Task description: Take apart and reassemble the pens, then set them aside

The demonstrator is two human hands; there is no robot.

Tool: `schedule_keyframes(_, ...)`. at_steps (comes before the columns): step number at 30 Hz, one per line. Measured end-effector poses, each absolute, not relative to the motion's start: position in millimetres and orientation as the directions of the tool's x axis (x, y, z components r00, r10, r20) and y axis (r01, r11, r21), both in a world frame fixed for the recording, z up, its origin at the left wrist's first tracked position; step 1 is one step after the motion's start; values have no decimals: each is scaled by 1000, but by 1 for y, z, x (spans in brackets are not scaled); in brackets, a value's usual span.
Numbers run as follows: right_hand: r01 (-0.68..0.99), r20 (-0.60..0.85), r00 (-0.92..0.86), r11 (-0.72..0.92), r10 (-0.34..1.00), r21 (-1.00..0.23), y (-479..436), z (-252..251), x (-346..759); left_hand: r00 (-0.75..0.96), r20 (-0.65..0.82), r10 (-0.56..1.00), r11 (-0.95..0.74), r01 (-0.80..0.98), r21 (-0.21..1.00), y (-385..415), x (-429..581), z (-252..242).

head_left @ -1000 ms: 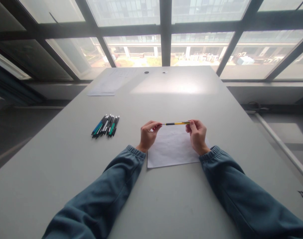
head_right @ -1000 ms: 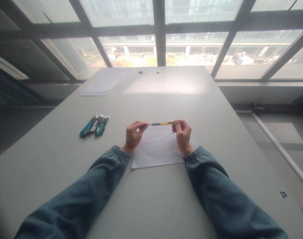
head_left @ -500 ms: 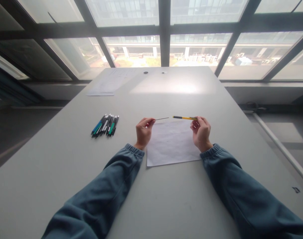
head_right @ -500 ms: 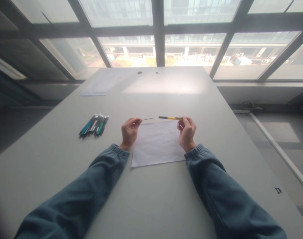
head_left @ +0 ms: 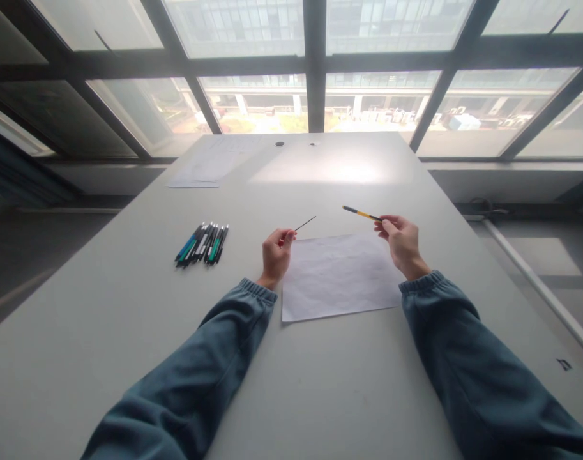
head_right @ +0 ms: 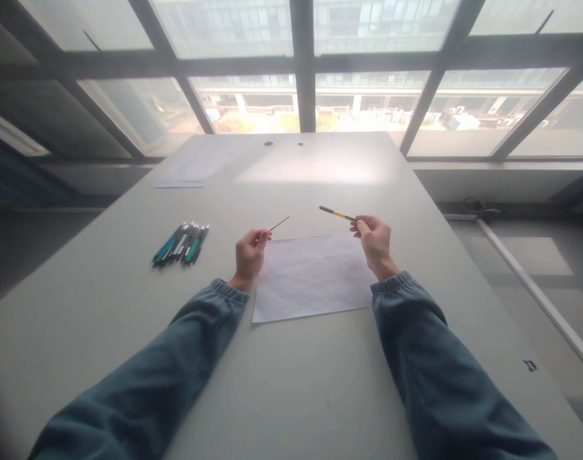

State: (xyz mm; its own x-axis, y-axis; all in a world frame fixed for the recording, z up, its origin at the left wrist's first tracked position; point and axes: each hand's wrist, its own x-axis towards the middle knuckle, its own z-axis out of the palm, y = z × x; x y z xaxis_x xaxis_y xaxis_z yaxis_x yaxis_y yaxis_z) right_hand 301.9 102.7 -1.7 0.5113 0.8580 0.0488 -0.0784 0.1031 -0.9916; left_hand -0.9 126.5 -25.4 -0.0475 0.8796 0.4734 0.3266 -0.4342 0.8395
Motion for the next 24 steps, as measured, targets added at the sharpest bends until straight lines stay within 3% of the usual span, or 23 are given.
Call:
schedule_keyframes(4,119,91,423,44,902,-992,104,-19,303,48,478,877,-460,367,809,127,-1,-26)
schedule_keyframes(9,396,214,268,95,939,-913,103,-27,307,224,519,825,-561,434,705,127,1,-27)
schedule_keyframes(16,475,336,167,223,927,-851,101,-26,311,283,580,764,-632,507,586,126,2,-28)
schedule_keyframes(20,475,345,127,248,930,-844,101,-29,312,315,571,758,-644,499,580,125,1,-28)
schedule_keyframes(24,587,361,36,272,932,-762,101,-32,314,365,530,765,-643,468,605,123,2,-28)
